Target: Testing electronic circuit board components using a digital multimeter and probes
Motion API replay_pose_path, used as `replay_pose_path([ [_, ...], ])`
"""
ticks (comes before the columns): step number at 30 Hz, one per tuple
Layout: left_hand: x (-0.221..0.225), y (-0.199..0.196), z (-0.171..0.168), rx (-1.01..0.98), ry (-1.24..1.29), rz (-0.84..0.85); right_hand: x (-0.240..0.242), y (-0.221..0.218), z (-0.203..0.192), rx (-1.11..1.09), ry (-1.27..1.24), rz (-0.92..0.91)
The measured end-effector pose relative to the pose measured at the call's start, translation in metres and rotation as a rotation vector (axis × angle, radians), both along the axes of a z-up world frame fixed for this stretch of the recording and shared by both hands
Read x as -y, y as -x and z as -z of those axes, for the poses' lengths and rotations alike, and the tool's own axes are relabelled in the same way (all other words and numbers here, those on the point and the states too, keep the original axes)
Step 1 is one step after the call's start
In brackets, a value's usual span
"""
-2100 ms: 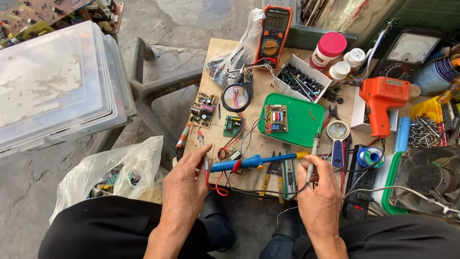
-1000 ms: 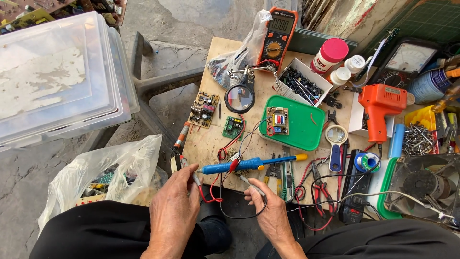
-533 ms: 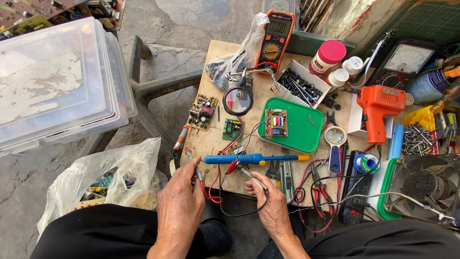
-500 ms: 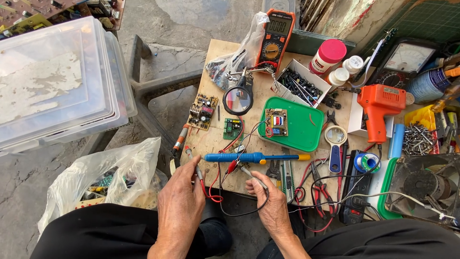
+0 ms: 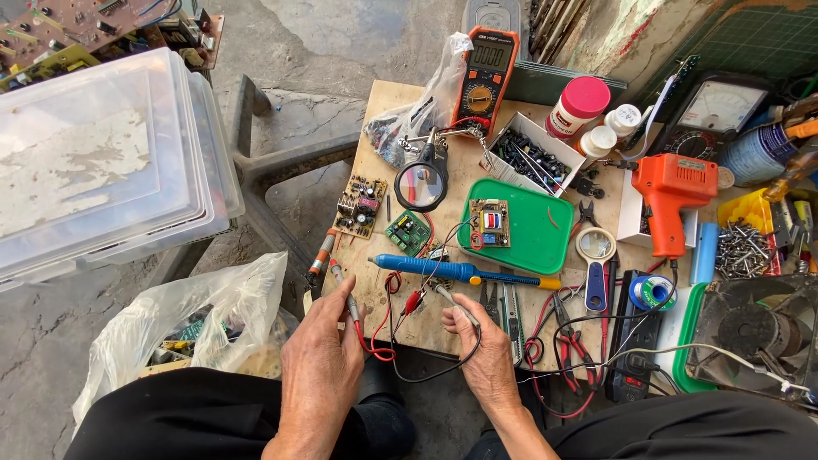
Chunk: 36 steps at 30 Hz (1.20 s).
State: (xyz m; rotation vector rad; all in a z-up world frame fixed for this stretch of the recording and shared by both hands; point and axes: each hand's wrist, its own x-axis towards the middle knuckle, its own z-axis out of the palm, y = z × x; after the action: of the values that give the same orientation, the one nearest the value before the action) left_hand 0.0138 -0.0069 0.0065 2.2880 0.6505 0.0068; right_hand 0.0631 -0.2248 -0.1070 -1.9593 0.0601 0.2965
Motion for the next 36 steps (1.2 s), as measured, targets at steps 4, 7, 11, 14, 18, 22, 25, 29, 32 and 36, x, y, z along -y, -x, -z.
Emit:
replay_pose_path([
  [4,0.000,0.000,-0.008,0.016,0.003,0.007,0.001,0.000,-0.007,-0.034,0.003,0.013],
  [7,-0.004,0.008,-0.011,0.163,-0.011,0.032,0.008,0.009,-0.019,-0.012,0.045,-0.025],
  [11,-0.004,0.011,-0.033,0.222,-0.025,0.097,0.033,0.024,-0.057,-0.019,0.297,-0.054],
  [14,0.000,0.007,-0.039,0.260,-0.056,0.140,0.061,0.028,-0.073,0.155,0.429,-0.006],
  [18,0.000,-0.012,-0.046,0.342,-0.212,0.281,0.085,0.010,-0.102,0.308,0.489,0.026],
  [22,-0.001,-0.036,-0.063,0.393,-0.257,0.304,0.086,-0.003,-0.125,0.443,0.511,0.061],
  [25,-0.001,-0.048,-0.080,0.465,-0.255,0.376,0.084,-0.011,-0.139,0.585,0.467,0.130],
  [29,-0.003,-0.059,-0.086,0.496,-0.292,0.429,0.081,-0.022,-0.153,0.745,0.474,-0.058],
  [32,-0.004,-0.057,-0.080,0.486,-0.264,0.418,0.081,-0.029,-0.159,0.811,0.511,-0.095],
  [36,-0.010,-0.058,-0.083,0.512,-0.199,0.385,0.084,-0.032,-0.163,0.767,0.499,0.013],
])
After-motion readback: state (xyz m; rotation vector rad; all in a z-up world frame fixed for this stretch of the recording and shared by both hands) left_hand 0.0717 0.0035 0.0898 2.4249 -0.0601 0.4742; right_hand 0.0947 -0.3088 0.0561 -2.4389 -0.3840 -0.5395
